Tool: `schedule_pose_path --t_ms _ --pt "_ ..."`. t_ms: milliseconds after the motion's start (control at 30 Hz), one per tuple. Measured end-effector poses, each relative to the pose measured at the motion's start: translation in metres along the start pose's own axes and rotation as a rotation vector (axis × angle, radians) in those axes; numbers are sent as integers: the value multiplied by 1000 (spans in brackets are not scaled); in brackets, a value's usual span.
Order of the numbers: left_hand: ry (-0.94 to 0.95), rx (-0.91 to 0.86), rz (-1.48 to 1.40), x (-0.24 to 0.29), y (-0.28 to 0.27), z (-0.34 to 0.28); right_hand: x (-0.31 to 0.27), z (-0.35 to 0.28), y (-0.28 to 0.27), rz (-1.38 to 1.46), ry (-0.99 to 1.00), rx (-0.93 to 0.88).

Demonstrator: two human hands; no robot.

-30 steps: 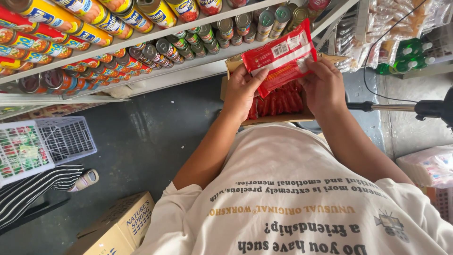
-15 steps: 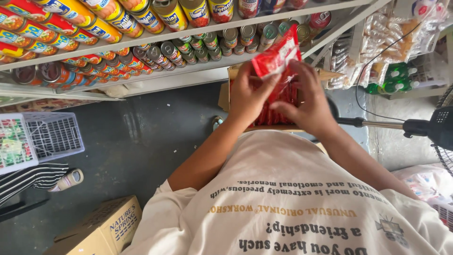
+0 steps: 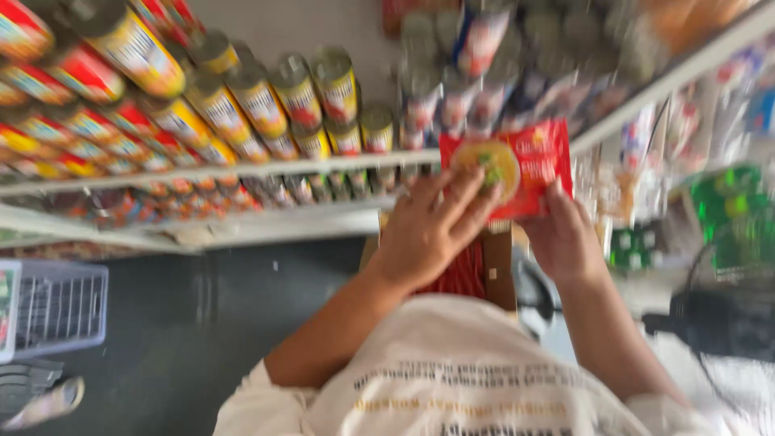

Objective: Restocking instant noodle packs on a grocery shelf from a cardboard box.

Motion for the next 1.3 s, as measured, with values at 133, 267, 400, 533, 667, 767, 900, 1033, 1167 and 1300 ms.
schedule_pose_path --t_ms 133,267,400,533,667,767,900,1033,1167,1300 --pt "207 79 59 8 -42 54 -92 2 59 -650 -548 157" --pt "251 174 23 19 -81 101 -151 -56 163 -1540 -1393 1" --pt "309 314 -68 19 -98 147 -187 -45 188 -1699 -1509 22" --pt "347 499 -198 12 -102 211 -239 -38 223 -1696 -1800 138" --pt "225 665 -146 -10 -101 279 -288 -1 262 -1796 -2116 256" --pt "41 744 -115 -41 -84 331 -325 62 272 -1713 -2153 210" --pt "-132 775 -354 -74 -44 396 -354 118 308 -1607 -2233 147" --pt "-102 902 -591 -96 -26 424 -376 170 341 -1586 -2160 158" --pt "-22 992 -551 -121 -2 425 -380 211 367 -1570 -2093 122" --pt "-55 945 -530 -132 13 426 -374 255 382 -1642 -2022 99"
Point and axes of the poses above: each hand's wrist, its own z-axis towards the middle knuckle, its own y-axis out of the palm, x = y × z, the point moved 8 cm from there along z, towards the middle knuckle, and after that the axes turned 7 degrees about x, right-handed, at the moved point
